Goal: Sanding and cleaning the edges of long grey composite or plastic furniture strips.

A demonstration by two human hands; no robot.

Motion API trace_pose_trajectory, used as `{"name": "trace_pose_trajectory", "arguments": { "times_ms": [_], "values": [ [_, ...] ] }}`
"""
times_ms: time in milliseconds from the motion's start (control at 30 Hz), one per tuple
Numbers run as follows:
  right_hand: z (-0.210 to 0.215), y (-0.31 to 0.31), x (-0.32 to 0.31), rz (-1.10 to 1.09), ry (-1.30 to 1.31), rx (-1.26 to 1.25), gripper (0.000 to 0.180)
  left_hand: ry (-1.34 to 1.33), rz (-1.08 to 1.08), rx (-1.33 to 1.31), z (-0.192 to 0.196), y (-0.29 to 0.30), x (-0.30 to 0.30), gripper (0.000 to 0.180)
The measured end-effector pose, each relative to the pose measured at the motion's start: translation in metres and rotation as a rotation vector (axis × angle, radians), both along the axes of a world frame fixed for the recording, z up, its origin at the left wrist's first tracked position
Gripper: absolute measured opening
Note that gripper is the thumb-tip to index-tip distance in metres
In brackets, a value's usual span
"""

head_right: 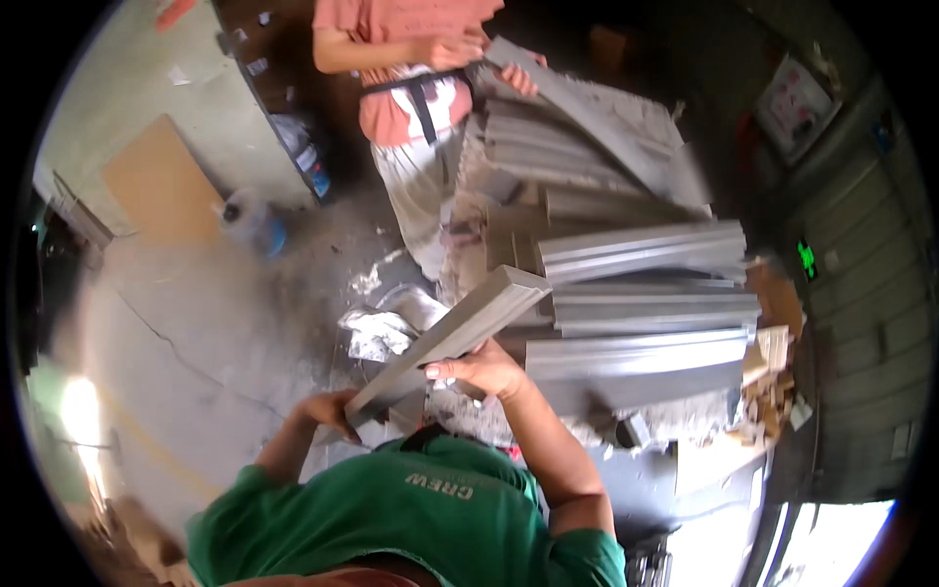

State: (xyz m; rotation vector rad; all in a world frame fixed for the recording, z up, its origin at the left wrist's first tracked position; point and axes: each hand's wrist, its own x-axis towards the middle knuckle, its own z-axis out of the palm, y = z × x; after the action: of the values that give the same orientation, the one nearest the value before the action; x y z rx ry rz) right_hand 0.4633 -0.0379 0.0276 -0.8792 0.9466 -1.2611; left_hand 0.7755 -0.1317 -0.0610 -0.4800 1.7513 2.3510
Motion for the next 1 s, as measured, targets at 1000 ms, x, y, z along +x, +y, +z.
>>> {"name": "trace_pose_trajectory", "arguments": {
  "times_ms": [1000],
  "values": [
    [-0.038, 0.005, -0.007, 0.207, 0.240, -0.440, 0.059, -0.500, -0.170, -0.575, 0.036, -0.025, -0.029, 0.082]
  ]
}}
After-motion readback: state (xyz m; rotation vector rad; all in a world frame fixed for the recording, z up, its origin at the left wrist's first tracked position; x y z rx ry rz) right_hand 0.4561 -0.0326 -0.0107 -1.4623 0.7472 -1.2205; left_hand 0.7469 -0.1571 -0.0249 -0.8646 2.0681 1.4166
